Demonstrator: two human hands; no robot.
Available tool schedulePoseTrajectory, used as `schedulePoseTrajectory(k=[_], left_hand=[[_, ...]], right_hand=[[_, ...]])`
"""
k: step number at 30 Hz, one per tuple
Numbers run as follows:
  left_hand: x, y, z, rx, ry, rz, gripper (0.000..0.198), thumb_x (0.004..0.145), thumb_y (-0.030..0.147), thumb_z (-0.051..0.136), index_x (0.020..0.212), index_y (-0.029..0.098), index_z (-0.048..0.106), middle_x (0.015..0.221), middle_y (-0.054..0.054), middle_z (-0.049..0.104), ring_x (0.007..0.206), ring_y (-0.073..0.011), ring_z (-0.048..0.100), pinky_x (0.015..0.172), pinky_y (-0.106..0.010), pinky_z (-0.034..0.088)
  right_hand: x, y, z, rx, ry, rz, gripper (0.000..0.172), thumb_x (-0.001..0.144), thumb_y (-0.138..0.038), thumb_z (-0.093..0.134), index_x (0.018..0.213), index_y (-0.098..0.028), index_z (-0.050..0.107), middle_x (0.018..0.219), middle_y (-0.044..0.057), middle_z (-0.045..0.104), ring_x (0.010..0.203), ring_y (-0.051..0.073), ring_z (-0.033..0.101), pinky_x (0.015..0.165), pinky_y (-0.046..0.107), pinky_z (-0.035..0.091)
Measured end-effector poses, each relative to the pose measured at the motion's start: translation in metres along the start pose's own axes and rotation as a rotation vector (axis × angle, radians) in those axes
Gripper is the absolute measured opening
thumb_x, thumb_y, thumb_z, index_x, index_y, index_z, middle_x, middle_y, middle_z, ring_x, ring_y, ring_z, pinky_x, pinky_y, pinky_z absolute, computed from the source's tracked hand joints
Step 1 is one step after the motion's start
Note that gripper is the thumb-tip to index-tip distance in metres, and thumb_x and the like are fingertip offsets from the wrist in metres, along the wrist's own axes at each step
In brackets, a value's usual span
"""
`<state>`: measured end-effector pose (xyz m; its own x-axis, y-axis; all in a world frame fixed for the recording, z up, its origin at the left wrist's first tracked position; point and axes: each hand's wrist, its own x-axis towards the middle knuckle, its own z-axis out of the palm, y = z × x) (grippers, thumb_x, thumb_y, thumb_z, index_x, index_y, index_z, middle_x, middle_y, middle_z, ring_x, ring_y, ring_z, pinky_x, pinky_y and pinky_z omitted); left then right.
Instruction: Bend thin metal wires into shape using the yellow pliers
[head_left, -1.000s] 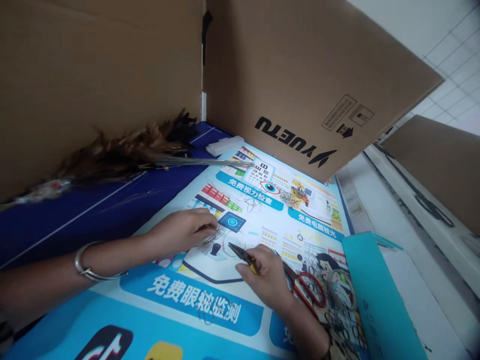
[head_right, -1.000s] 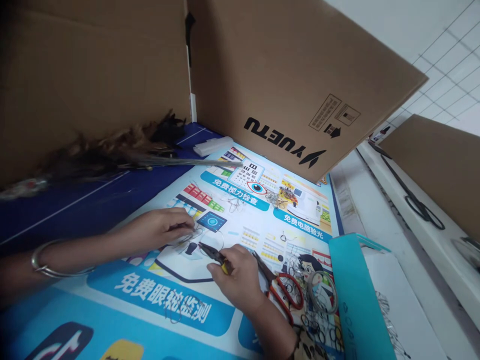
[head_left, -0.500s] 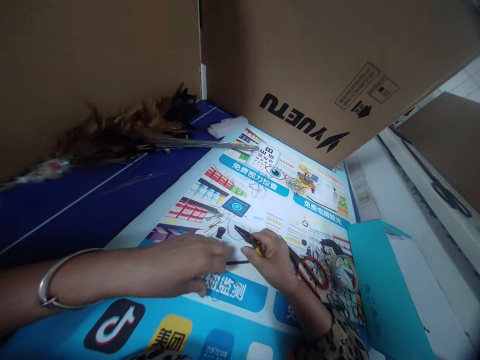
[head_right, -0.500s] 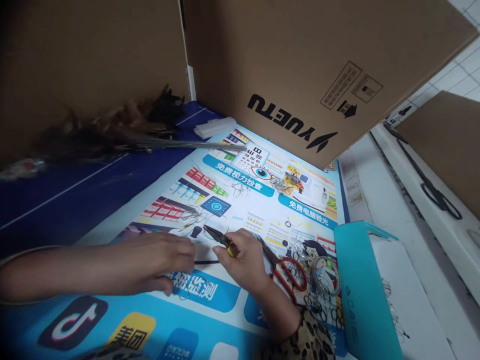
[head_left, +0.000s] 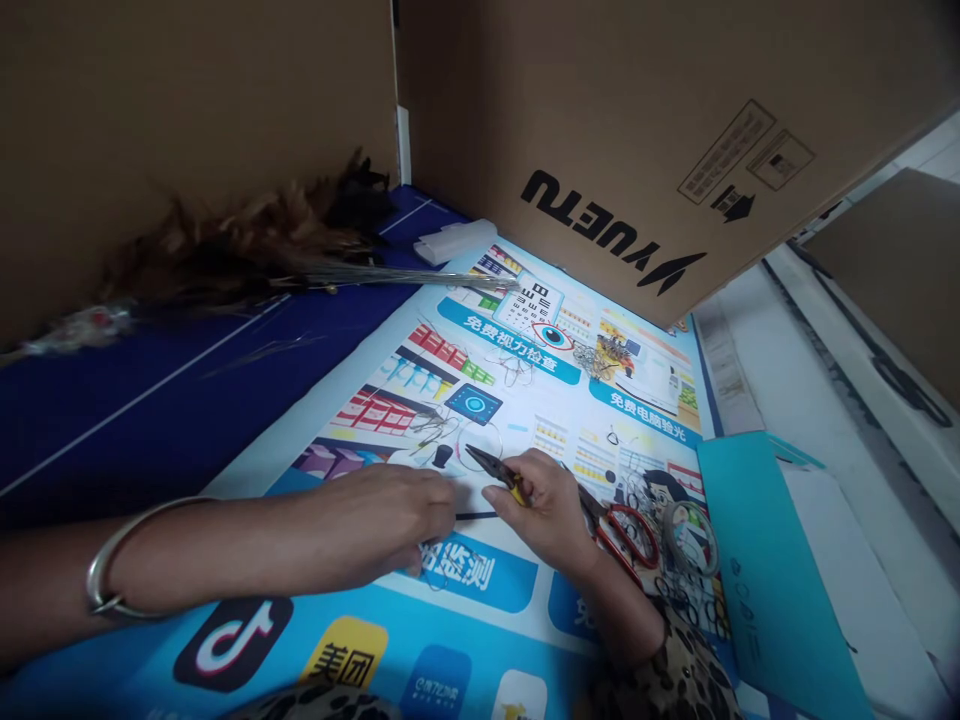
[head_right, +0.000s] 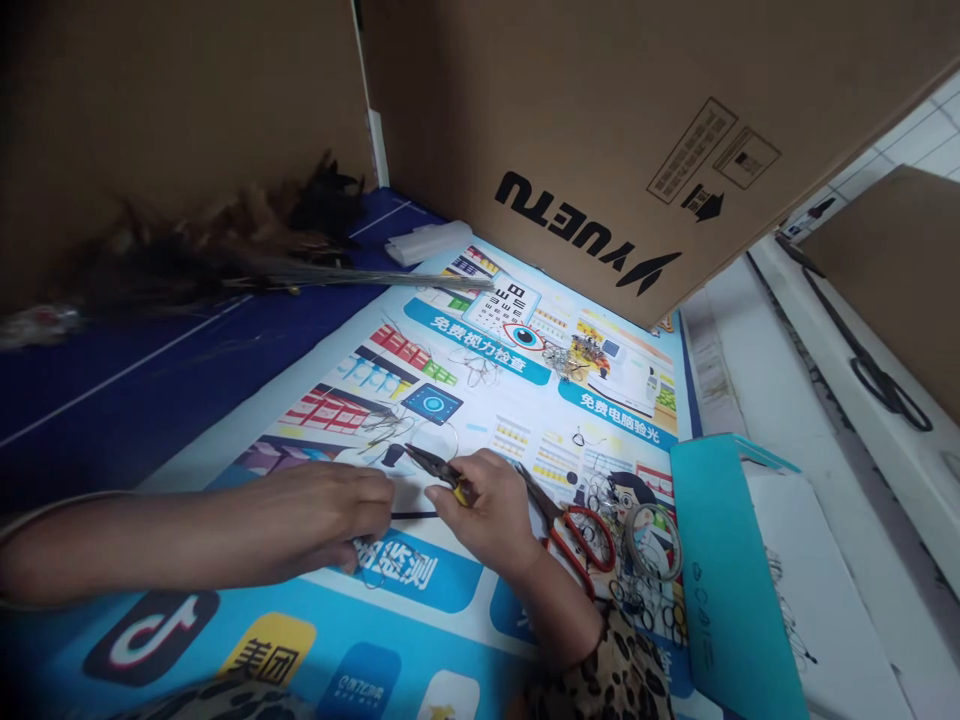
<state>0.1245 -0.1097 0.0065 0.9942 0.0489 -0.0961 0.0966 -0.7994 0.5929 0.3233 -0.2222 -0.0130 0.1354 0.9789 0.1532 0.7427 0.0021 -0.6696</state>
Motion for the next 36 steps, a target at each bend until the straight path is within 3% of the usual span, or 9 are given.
schedulePoseTrajectory(k=[6,11,14,22,26,29,36], left_hand=[[0.001,0.001,-0.002,0.026,-0.041,0.015,0.011,0.076,0.009,0.064,0.075,0.020,0.064,0.085,-0.003,0.068,0.083,-0.0236,0.063,0.066,-0.029,0.036],[0.001,0.002,-0.008,-0.008,-0.088,-0.110,0.008,0.079,0.016,0.063,0.075,0.021,0.068,0.074,-0.003,0.071,0.072,-0.0239,0.066,0.058,-0.028,0.031],[0.001,-0.004,-0.007,-0.040,-0.038,-0.153,0.013,0.083,0.024,0.061,0.073,0.023,0.069,0.068,-0.002,0.070,0.068,-0.0232,0.066,0.056,-0.028,0.029],[0.006,-0.023,-0.018,-0.414,0.120,-0.213,0.022,0.092,0.029,0.044,0.083,0.021,0.062,0.074,0.001,0.061,0.070,-0.0158,0.055,0.062,-0.022,0.035],[0.009,-0.028,-0.027,-0.547,0.164,-0.234,0.020,0.092,0.031,0.044,0.083,0.020,0.059,0.077,0.001,0.056,0.074,-0.0151,0.049,0.066,-0.022,0.036],[0.012,-0.029,-0.033,-0.663,0.178,-0.249,0.022,0.091,0.035,0.046,0.081,0.019,0.056,0.072,0.003,0.051,0.067,-0.0133,0.045,0.061,-0.021,0.034],[0.026,-0.023,-0.050,-0.862,0.108,-0.229,0.033,0.088,0.049,0.048,0.075,0.019,0.050,0.062,0.005,0.045,0.051,-0.0105,0.033,0.048,-0.021,0.025]], right_hand=[[0.001,-0.002,-0.001,0.007,-0.004,-0.002,0.026,0.082,-0.042,0.065,0.086,-0.017,0.067,0.072,0.001,0.058,0.068,0.015,0.053,0.060,0.024,0.038],[0.000,-0.001,0.000,-0.001,-0.020,-0.005,0.024,0.080,-0.040,0.066,0.087,-0.017,0.068,0.072,0.002,0.058,0.068,0.015,0.054,0.061,0.024,0.038],[0.000,0.001,0.000,0.013,-0.002,-0.016,0.025,0.080,-0.041,0.066,0.087,-0.017,0.068,0.072,0.002,0.058,0.067,0.015,0.053,0.060,0.024,0.038],[-0.001,0.001,0.003,0.007,0.025,0.008,0.019,0.080,-0.036,0.066,0.083,-0.018,0.066,0.071,0.002,0.057,0.067,0.015,0.054,0.059,0.025,0.039],[-0.004,0.005,0.006,-0.028,0.121,-0.031,0.014,0.080,-0.031,0.065,0.085,-0.018,0.065,0.076,0.003,0.059,0.070,0.016,0.056,0.062,0.026,0.043],[-0.006,0.007,0.008,-0.111,0.236,-0.128,0.013,0.082,-0.026,0.062,0.092,-0.018,0.063,0.083,0.006,0.062,0.079,0.019,0.057,0.069,0.030,0.046],[-0.008,0.006,0.001,-0.373,0.306,-0.244,0.011,0.087,-0.023,0.058,0.097,-0.018,0.060,0.084,0.007,0.061,0.079,0.021,0.055,0.070,0.034,0.045]])
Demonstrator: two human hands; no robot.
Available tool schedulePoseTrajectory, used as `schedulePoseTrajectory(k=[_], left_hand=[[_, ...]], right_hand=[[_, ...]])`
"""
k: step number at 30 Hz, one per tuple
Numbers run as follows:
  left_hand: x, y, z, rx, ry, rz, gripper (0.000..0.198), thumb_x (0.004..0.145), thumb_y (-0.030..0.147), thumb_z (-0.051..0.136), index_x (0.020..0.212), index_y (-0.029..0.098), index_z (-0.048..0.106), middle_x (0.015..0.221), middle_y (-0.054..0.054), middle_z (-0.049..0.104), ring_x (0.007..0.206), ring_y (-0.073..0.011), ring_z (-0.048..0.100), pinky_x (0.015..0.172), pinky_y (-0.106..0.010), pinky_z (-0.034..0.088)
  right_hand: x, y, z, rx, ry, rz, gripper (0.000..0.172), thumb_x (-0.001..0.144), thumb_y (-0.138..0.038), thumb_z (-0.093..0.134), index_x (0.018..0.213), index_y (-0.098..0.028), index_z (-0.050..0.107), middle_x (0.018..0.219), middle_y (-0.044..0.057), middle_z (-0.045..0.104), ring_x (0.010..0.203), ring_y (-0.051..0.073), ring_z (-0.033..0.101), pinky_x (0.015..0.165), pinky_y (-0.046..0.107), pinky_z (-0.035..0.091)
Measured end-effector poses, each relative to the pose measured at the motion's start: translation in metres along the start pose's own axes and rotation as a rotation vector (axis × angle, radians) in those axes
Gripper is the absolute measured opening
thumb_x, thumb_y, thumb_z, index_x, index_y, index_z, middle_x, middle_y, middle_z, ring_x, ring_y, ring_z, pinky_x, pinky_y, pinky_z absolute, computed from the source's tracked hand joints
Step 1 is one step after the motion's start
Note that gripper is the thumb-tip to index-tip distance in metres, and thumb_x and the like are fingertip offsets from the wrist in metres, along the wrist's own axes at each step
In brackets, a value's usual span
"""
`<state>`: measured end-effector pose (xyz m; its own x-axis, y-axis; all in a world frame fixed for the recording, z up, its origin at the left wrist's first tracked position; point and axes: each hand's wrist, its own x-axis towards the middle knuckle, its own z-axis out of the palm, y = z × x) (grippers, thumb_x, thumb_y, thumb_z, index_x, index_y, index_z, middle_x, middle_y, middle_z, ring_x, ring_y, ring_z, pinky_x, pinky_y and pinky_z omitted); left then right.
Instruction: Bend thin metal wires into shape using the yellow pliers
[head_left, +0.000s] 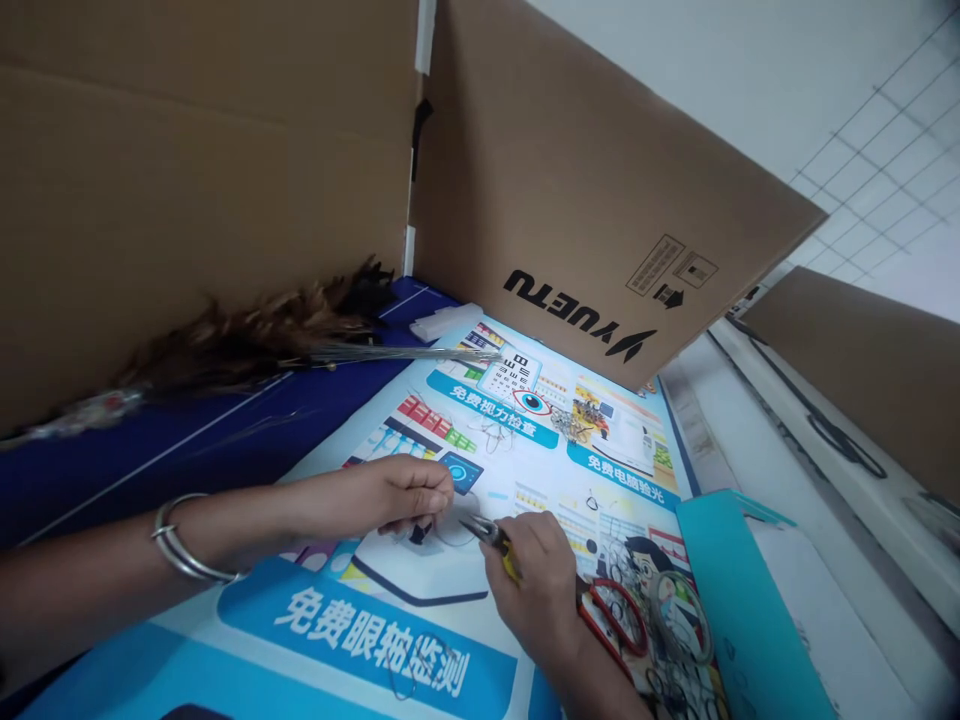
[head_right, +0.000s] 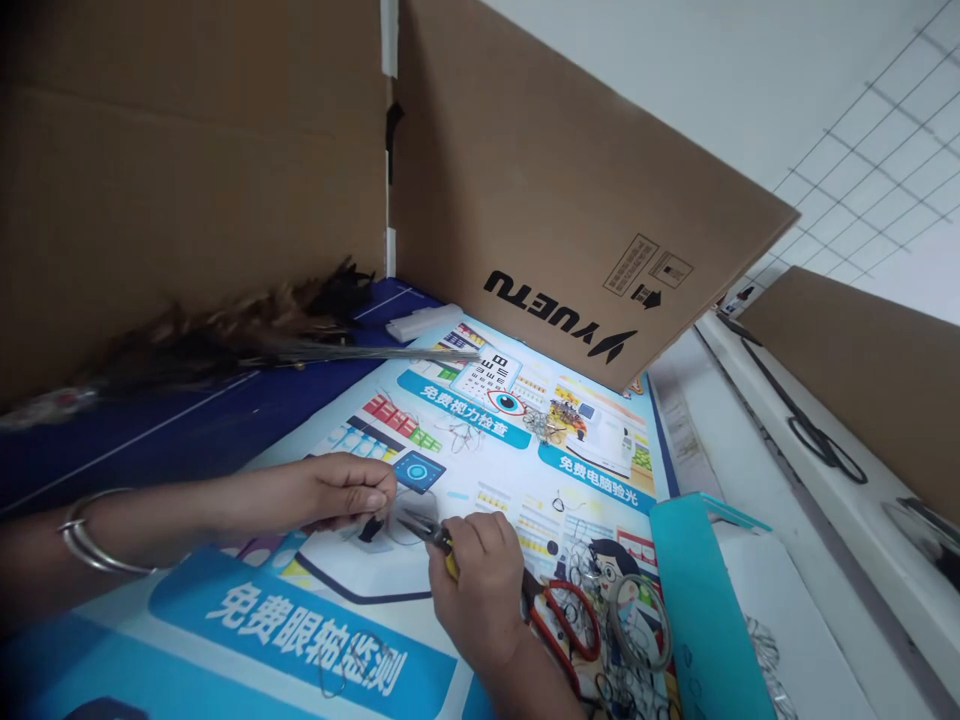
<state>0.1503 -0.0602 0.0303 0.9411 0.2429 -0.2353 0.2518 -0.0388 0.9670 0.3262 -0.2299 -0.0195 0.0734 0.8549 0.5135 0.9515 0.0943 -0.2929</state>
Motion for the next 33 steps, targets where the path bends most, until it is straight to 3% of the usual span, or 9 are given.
schedulePoseTrajectory(k=[4,15,20,24,28,33], left_hand=[[0.005,0.006,0.001,-0.005,-0.018,0.006,0.036,0.085,0.052,0.052,0.069,0.019,0.051,0.056,0.006,0.042,0.048,-0.0102,0.031,0.046,-0.022,0.022],[0.008,-0.011,0.007,-0.119,-0.021,-0.043,0.038,0.079,0.055,0.061,0.070,0.018,0.057,0.060,0.005,0.050,0.047,-0.0091,0.035,0.045,-0.020,0.024],[0.008,-0.017,0.020,-0.436,0.101,-0.064,0.037,0.077,0.054,0.067,0.075,0.017,0.059,0.064,0.003,0.055,0.045,-0.0076,0.035,0.045,-0.021,0.025],[0.002,-0.017,0.037,-0.734,0.189,-0.066,0.030,0.080,0.046,0.067,0.082,0.016,0.065,0.080,-0.003,0.066,0.054,-0.0090,0.045,0.048,-0.020,0.031],[-0.004,-0.013,0.051,-0.810,0.240,-0.092,0.027,0.080,0.043,0.068,0.082,0.016,0.069,0.087,-0.006,0.068,0.064,-0.0116,0.053,0.054,-0.021,0.037],[-0.004,-0.015,0.054,-0.839,0.298,-0.094,0.025,0.081,0.042,0.069,0.082,0.017,0.070,0.087,-0.005,0.071,0.068,-0.0131,0.057,0.056,-0.022,0.039]], right_hand=[[0.001,0.002,-0.003,-0.085,0.023,-0.083,0.014,0.087,-0.023,0.057,0.101,-0.018,0.059,0.087,0.007,0.062,0.081,0.022,0.056,0.072,0.036,0.046],[-0.001,0.002,-0.006,-0.255,0.011,-0.215,0.017,0.090,-0.026,0.057,0.104,-0.017,0.059,0.079,0.006,0.061,0.075,0.022,0.056,0.068,0.036,0.045],[0.001,0.002,-0.008,-0.246,0.080,-0.175,0.021,0.090,-0.031,0.060,0.104,-0.016,0.059,0.080,0.007,0.062,0.073,0.020,0.055,0.066,0.035,0.045],[0.004,0.002,-0.009,-0.269,0.145,-0.130,0.022,0.090,-0.033,0.060,0.103,-0.015,0.060,0.077,0.007,0.061,0.070,0.020,0.054,0.063,0.034,0.045],[0.004,0.001,-0.008,-0.303,0.147,-0.125,0.021,0.091,-0.032,0.058,0.103,-0.015,0.059,0.077,0.007,0.061,0.070,0.020,0.054,0.063,0.034,0.045],[0.001,0.002,-0.006,-0.343,0.127,-0.158,0.022,0.091,-0.031,0.059,0.106,-0.015,0.058,0.081,0.008,0.062,0.072,0.021,0.055,0.066,0.036,0.046]])
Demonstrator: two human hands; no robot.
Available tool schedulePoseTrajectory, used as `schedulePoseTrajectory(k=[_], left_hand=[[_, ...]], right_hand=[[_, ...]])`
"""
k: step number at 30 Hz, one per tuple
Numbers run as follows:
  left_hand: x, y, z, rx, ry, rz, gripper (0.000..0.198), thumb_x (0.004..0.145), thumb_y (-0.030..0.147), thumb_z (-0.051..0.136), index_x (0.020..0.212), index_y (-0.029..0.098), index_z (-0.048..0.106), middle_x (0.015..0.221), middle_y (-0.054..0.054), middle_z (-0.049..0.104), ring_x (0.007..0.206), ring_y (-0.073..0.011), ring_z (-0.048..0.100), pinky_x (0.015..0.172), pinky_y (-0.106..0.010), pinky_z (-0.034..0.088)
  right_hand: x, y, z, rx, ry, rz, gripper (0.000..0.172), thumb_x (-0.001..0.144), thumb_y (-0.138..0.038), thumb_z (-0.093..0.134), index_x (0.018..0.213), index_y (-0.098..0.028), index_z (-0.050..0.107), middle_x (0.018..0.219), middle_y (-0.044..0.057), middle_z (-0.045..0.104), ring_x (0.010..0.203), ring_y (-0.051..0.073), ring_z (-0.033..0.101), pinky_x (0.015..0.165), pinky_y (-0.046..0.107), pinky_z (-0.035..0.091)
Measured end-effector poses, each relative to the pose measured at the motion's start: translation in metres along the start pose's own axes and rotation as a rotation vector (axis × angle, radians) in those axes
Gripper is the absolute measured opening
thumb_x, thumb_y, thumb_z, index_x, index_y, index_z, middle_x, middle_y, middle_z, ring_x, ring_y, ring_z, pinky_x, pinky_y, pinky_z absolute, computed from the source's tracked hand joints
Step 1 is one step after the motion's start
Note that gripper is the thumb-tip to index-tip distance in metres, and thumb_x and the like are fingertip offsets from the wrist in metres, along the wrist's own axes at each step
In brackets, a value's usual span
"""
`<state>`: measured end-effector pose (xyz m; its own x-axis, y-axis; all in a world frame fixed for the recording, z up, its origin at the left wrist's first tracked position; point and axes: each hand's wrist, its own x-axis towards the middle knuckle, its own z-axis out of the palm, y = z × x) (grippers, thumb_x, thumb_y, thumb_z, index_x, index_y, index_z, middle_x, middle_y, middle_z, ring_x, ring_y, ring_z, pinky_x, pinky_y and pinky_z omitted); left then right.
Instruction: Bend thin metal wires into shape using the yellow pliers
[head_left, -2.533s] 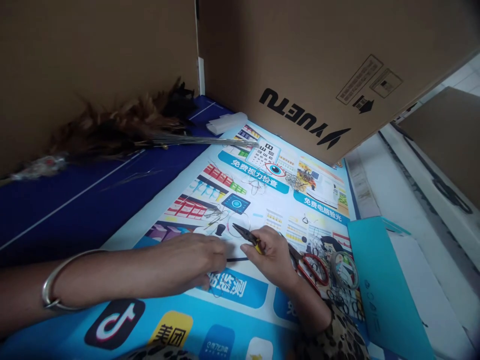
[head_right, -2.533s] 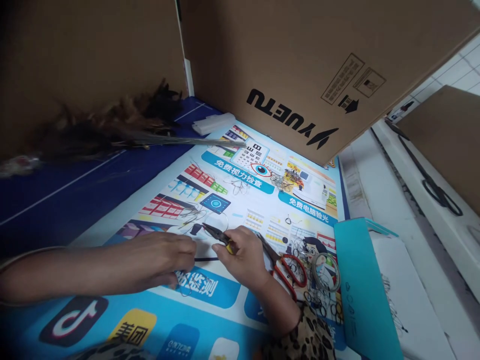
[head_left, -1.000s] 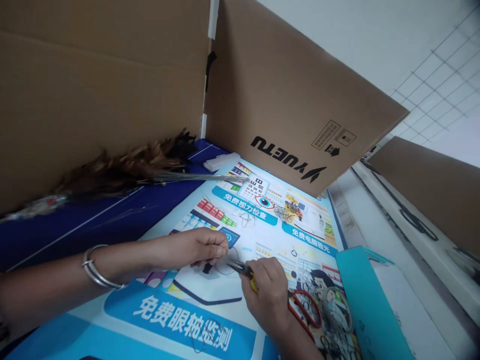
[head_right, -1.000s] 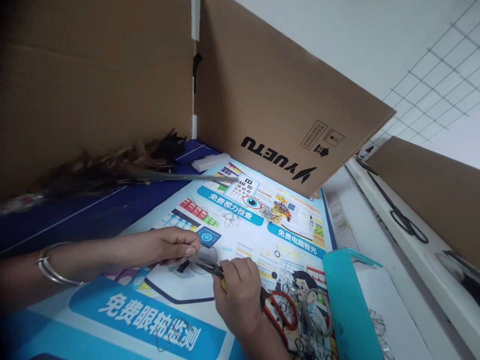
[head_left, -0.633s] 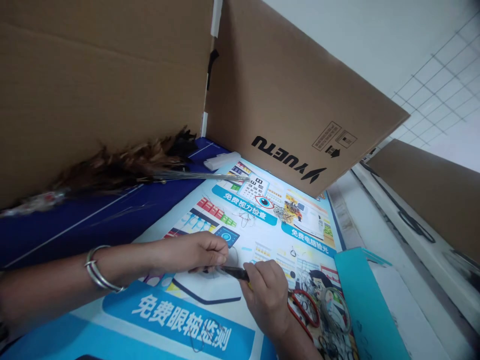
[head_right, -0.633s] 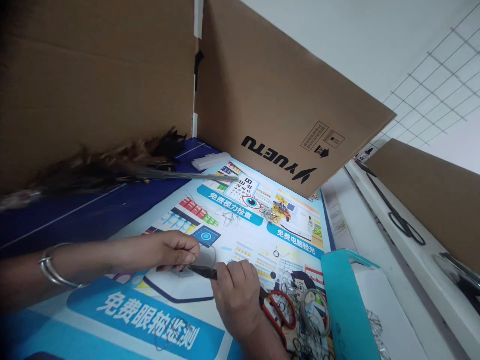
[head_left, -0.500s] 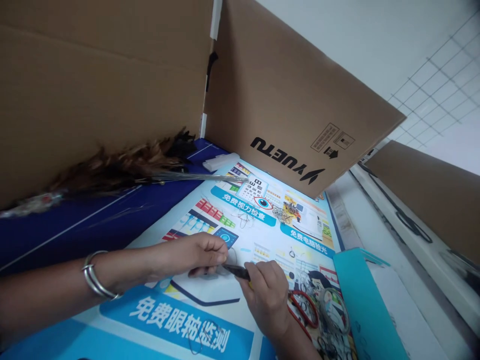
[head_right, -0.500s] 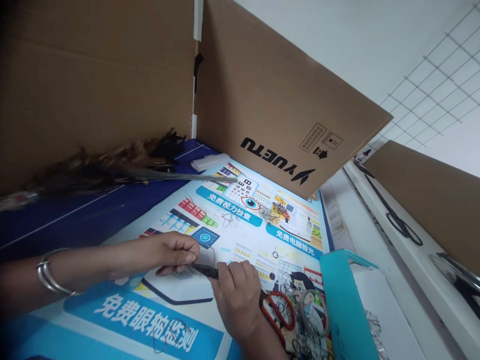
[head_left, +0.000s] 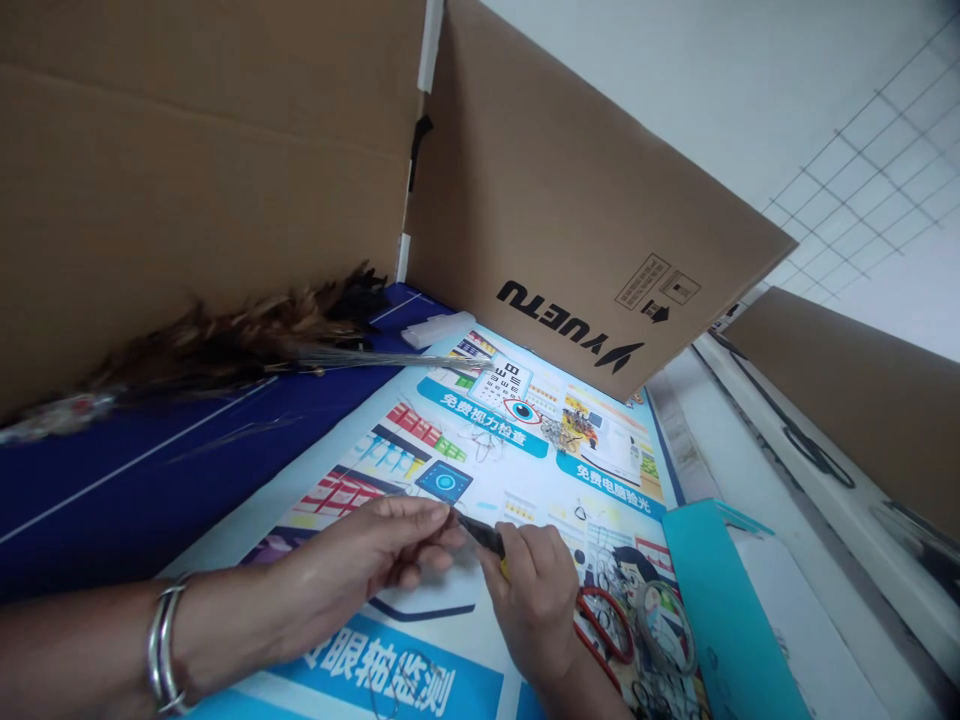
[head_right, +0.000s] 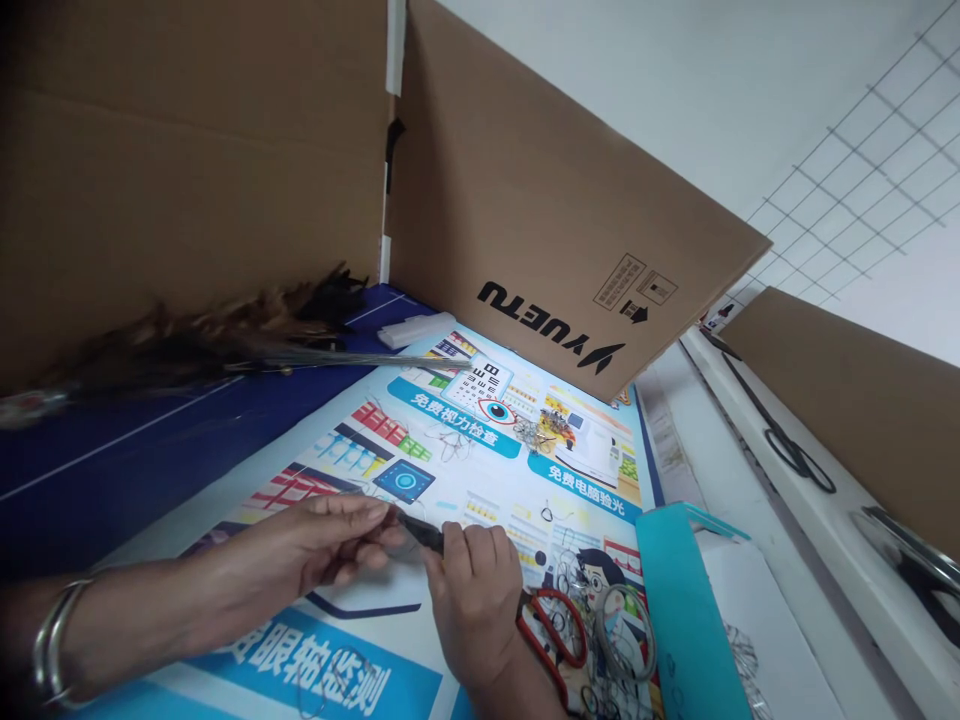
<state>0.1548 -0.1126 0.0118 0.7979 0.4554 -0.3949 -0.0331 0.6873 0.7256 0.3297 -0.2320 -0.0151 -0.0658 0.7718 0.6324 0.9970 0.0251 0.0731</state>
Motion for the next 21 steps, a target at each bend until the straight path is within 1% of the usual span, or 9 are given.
schedulePoseTrajectory(k=[3,8,15,21], left_hand=[[0.003,-0.001,-0.002,-0.029,0.038,-0.005,0.025,0.079,0.041,0.071,0.084,0.017,0.069,0.085,-0.005,0.072,0.068,-0.0132,0.060,0.057,-0.021,0.040],[0.006,0.001,-0.002,-0.026,0.058,-0.009,0.024,0.077,0.038,0.073,0.081,0.015,0.067,0.078,-0.005,0.072,0.066,-0.0128,0.060,0.056,-0.021,0.040],[0.006,0.003,-0.005,0.035,0.032,-0.021,0.026,0.075,0.038,0.074,0.071,0.015,0.063,0.064,-0.002,0.070,0.055,-0.0116,0.056,0.056,-0.023,0.040],[0.010,0.004,-0.009,0.095,0.021,-0.016,0.028,0.078,0.042,0.069,0.071,0.016,0.063,0.067,-0.004,0.071,0.054,-0.0114,0.057,0.053,-0.022,0.038]], right_hand=[[-0.003,0.002,0.001,-0.022,-0.017,-0.019,0.025,0.090,-0.032,0.059,0.109,-0.015,0.058,0.082,0.008,0.062,0.073,0.021,0.055,0.069,0.038,0.046],[-0.004,0.004,-0.001,-0.048,-0.048,-0.078,0.028,0.090,-0.030,0.060,0.112,-0.014,0.057,0.083,0.008,0.062,0.073,0.022,0.055,0.067,0.039,0.045],[0.001,-0.001,-0.008,-0.095,-0.026,-0.143,0.022,0.088,-0.024,0.061,0.108,-0.015,0.060,0.077,0.007,0.060,0.071,0.021,0.055,0.067,0.038,0.044],[0.001,0.002,-0.008,-0.106,-0.045,-0.180,0.026,0.086,-0.022,0.063,0.109,-0.013,0.059,0.078,0.007,0.061,0.071,0.022,0.054,0.065,0.039,0.043]])
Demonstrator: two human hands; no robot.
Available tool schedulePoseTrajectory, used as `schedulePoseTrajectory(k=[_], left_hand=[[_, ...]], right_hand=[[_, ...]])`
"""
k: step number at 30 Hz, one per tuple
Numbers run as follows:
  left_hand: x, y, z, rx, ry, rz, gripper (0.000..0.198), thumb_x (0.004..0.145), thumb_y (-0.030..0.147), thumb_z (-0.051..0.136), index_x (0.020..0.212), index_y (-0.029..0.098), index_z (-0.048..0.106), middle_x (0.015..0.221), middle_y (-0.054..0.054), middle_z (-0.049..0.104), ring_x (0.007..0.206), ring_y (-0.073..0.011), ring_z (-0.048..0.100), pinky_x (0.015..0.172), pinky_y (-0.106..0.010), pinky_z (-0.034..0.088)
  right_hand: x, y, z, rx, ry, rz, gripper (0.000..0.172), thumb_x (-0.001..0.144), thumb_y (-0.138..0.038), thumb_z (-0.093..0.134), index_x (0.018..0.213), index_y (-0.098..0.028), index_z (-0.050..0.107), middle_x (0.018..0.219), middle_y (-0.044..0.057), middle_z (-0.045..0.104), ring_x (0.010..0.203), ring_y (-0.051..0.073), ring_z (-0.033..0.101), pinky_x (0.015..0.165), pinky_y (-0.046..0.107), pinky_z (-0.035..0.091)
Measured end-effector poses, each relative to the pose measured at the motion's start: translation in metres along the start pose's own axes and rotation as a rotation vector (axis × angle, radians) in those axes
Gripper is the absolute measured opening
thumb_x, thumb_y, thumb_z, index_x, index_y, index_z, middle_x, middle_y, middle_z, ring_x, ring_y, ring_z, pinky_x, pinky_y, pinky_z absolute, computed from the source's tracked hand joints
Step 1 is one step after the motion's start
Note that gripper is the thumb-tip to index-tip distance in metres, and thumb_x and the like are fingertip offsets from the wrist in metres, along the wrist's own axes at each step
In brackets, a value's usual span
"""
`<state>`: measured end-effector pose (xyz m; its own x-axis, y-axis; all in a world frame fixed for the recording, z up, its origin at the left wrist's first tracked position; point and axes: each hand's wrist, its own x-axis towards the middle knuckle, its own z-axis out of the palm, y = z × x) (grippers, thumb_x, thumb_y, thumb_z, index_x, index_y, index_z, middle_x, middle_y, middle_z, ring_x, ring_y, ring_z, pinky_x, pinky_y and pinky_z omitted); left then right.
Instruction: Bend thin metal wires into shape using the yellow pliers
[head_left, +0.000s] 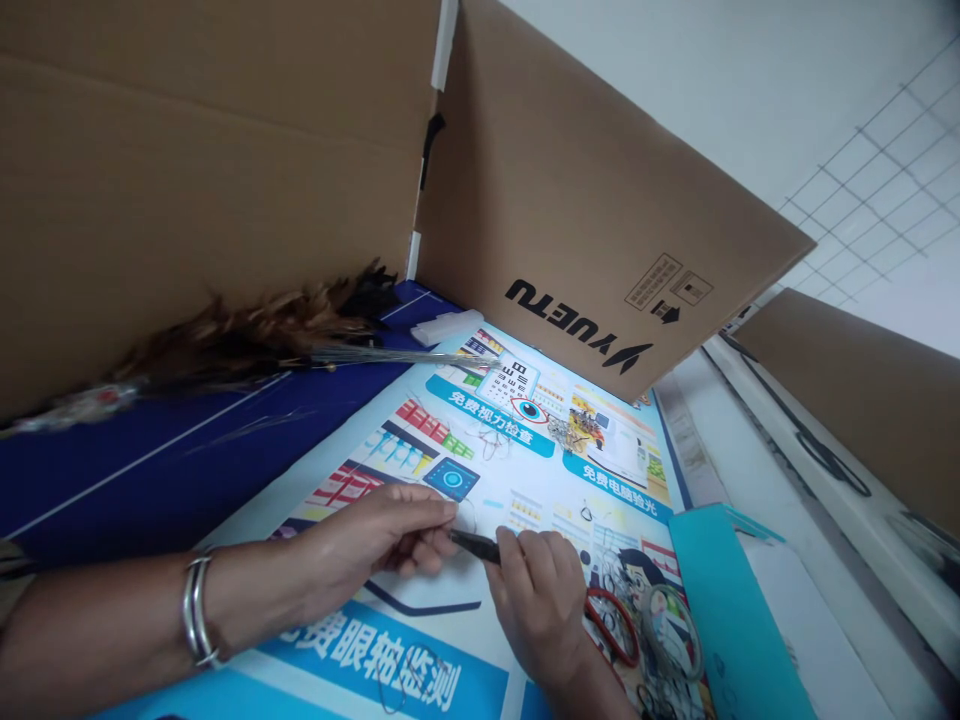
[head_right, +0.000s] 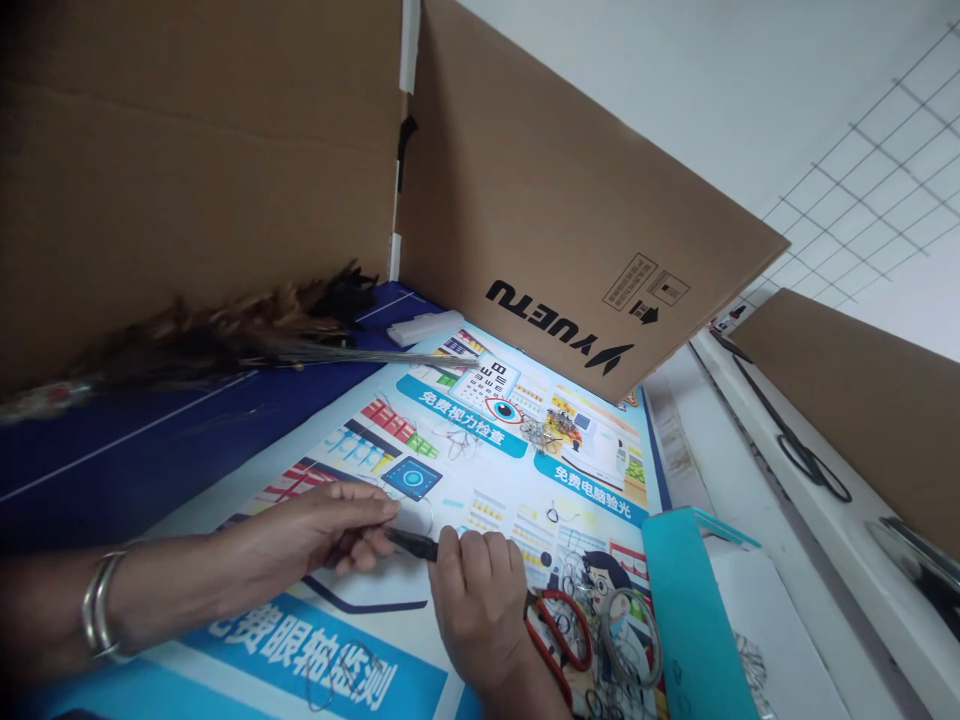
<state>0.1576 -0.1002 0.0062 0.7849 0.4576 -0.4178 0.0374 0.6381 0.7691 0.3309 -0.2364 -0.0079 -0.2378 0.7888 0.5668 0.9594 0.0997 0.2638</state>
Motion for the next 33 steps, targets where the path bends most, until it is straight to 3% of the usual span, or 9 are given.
schedulePoseTrajectory(k=[10,33], left_hand=[[0.0004,0.0036,-0.0045,0.100,0.022,0.023,0.033,0.079,0.045,0.067,0.067,0.015,0.062,0.063,-0.003,0.070,0.054,-0.0124,0.060,0.052,-0.022,0.038],[0.0040,0.0057,-0.0074,0.152,-0.046,-0.013,0.031,0.078,0.044,0.068,0.070,0.015,0.061,0.066,-0.004,0.072,0.052,-0.0117,0.062,0.046,-0.020,0.035]], right_hand=[[-0.0010,0.0041,-0.0012,-0.026,-0.019,-0.040,0.027,0.084,-0.016,0.062,0.111,-0.015,0.060,0.081,0.007,0.062,0.075,0.022,0.054,0.067,0.038,0.042],[-0.0019,0.0059,-0.0040,-0.027,-0.044,-0.086,0.031,0.082,-0.014,0.063,0.113,-0.013,0.060,0.081,0.007,0.062,0.072,0.021,0.048,0.063,0.037,0.036]])
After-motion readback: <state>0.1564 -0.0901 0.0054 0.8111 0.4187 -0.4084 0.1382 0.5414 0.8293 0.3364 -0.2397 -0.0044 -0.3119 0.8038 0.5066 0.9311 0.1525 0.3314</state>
